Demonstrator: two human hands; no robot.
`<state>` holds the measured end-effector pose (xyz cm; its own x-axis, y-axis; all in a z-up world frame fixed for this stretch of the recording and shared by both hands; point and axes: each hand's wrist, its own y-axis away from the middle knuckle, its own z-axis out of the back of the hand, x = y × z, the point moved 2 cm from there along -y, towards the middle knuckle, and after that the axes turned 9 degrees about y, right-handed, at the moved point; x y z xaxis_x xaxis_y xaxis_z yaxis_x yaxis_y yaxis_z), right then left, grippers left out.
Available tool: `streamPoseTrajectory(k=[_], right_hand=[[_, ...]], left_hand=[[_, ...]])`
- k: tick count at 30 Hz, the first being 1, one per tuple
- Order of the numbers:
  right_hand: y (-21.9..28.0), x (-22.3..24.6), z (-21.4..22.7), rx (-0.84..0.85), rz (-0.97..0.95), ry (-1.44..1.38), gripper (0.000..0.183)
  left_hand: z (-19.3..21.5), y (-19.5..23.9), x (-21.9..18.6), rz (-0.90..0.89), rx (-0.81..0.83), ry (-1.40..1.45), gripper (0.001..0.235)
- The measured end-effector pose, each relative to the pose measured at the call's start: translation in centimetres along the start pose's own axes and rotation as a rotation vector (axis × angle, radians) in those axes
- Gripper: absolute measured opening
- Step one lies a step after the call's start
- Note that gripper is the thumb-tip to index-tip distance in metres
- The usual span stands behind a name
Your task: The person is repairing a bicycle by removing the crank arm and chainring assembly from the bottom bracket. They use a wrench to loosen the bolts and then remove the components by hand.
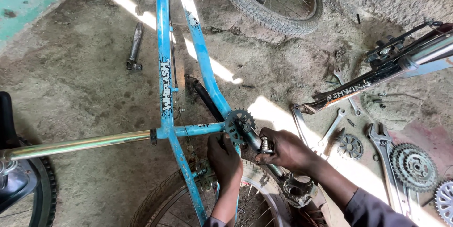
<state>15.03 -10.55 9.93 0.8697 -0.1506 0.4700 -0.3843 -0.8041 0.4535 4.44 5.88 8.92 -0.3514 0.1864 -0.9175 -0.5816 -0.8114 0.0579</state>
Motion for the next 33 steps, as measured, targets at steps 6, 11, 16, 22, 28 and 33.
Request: streamPoseTrajectory(k=[6,11,16,22,28,33], right_hand=[[0.0,0.2,-0.5,-0.013,-0.015,0.046,0.035],[-0.7,-0.1,0.6,0.085,-0.073,-0.079,0.036],[-1.0,-1.3,3.5,0.227,-0.052,-0.126,0.055],[-0.9,-1.2,2.9,0.184,-0.077,-0.253,0.054],[-0.9,-0.8,1.7,0.198,-0.018,-0.088,0.055],[-0.9,0.3,0.8,0.268,-0.012,-0.068,0.060]], left_hand=[[0.1,-0.2,-0.3,0.028,0.005,-0.013,0.016],[0.1,-0.3,-0.2,-0.001,-0.022,-0.017,0.018],[0.2,-0.3,-0.6,-0.008,0.001,0.008,0.023],[0.3,-0.4,-1.4,-0.022,0.011,0.027,0.018],[0.1,-0.4,-1.4,-0.004,0.015,0.036,0.015],[-0.3,-0.2,0.0,-0.005,-0.050,0.084,0.019]])
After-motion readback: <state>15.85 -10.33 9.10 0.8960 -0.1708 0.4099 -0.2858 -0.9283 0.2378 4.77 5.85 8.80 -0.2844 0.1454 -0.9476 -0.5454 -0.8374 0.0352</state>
